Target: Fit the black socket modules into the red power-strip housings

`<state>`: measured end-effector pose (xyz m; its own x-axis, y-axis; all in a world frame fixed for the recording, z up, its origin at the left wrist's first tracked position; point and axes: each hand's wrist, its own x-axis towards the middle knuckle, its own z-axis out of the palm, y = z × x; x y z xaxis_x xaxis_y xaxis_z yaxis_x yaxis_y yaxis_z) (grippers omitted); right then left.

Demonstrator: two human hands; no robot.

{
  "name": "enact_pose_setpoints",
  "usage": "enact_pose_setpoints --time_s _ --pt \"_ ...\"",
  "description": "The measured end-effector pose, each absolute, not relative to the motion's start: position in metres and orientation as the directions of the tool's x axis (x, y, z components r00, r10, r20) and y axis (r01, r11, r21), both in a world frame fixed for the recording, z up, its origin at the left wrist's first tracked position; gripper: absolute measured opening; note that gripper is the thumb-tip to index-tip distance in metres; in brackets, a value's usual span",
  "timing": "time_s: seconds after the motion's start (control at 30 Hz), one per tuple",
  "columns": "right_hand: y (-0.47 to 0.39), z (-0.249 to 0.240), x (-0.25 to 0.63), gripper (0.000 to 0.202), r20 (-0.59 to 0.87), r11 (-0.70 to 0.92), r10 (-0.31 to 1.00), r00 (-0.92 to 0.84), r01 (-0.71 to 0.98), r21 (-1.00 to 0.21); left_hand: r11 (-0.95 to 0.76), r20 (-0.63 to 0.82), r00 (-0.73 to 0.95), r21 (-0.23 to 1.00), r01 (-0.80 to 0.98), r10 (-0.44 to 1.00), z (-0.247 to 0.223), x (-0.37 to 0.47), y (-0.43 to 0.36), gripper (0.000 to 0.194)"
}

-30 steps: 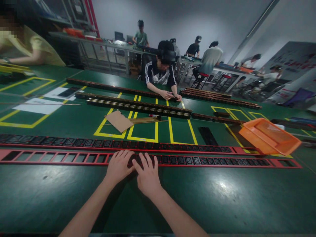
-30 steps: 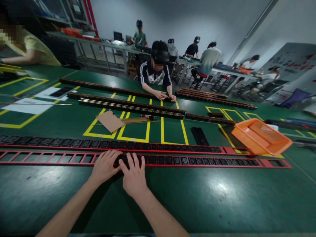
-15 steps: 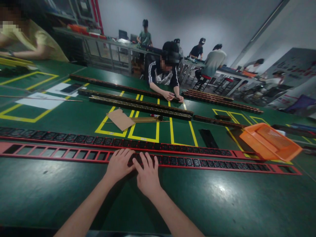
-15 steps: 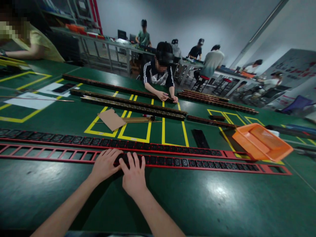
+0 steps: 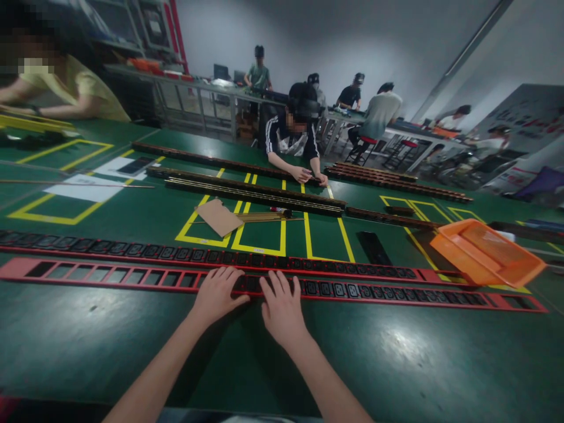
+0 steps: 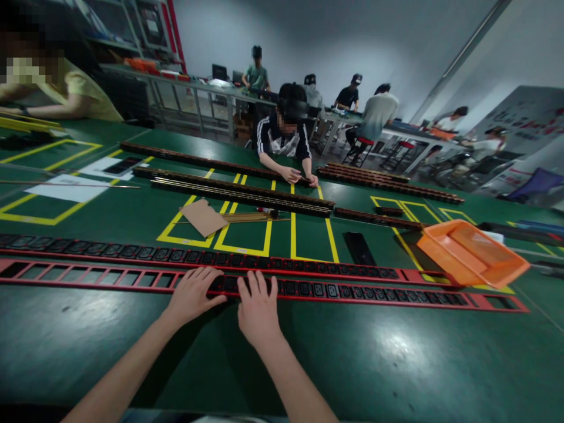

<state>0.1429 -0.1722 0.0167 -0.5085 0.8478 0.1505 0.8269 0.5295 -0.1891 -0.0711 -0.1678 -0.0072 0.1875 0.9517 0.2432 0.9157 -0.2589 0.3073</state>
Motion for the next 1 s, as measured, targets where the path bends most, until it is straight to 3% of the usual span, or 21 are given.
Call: enact_pose_setpoints --time_s 0.37,0.6,1.0 --pt "-0.140 0.030 0.278 0.050 0.019 0.337 0.941 -0.337 0.939 -0.071 -0.284 0.154 0.247 0.313 0.906 0.957 -0.009 -0.079 -0.173 0.046" --pt "-0.148 0.035 0.285 0.043 -0.048 0.413 0.903 -0.427 0.893 -0.179 -0.295 0.144 0.262 0.317 0.901 0.954 -0.009 -0.092 -0.202 0.045" --pt "-0.196 0.038 0.244 0.045 -0.040 0.468 0.863 -0.504 0.825 -0.317 -0.243 0.047 0.243 0.375 0.895 0.969 -0.011 -0.150 -0.240 0.046"
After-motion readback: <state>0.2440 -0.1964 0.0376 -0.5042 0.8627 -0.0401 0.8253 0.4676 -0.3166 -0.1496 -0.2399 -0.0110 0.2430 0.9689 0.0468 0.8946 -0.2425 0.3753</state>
